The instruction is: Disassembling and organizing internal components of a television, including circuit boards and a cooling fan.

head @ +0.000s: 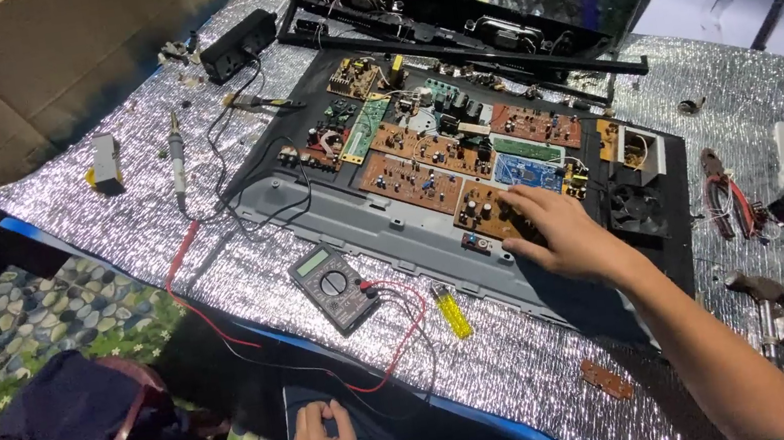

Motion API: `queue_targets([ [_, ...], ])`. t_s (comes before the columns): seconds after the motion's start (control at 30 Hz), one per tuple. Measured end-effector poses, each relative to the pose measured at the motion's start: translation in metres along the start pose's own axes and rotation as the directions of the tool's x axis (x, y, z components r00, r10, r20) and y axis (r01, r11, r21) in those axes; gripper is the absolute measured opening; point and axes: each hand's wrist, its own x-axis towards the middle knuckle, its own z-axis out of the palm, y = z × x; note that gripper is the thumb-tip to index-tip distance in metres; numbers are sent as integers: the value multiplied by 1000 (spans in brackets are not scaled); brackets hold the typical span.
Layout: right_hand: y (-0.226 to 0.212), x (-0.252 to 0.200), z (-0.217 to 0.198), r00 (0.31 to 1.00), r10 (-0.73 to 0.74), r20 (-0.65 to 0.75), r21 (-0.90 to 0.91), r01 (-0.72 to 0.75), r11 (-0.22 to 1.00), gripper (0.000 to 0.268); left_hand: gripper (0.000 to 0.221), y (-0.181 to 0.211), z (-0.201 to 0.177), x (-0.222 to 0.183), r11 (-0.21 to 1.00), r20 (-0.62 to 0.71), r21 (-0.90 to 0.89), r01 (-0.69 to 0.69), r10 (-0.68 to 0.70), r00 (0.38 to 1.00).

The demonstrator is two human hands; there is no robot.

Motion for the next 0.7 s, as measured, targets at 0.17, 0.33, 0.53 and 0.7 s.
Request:
queue_targets([
  [0.17,11,-16,10,992,-53,-116,38,57,998,70,19,-4,5,-1,1000,20,25,6,-7,1000],
  [0.33,15,-35,11,975,-106,-195,61,120,991,69,17,-2,8,-1,999,30,21,49,-49,998],
  [0.53,18,-46,6,976,-39,-215,144,71,987,72,17,12,-3,0,1000,-42,17,17,-16,999],
  [0.7,19,-47,7,987,37,-157,155,-12,988,64,21,16,6,0,997,-248,-74,1,-19,969],
])
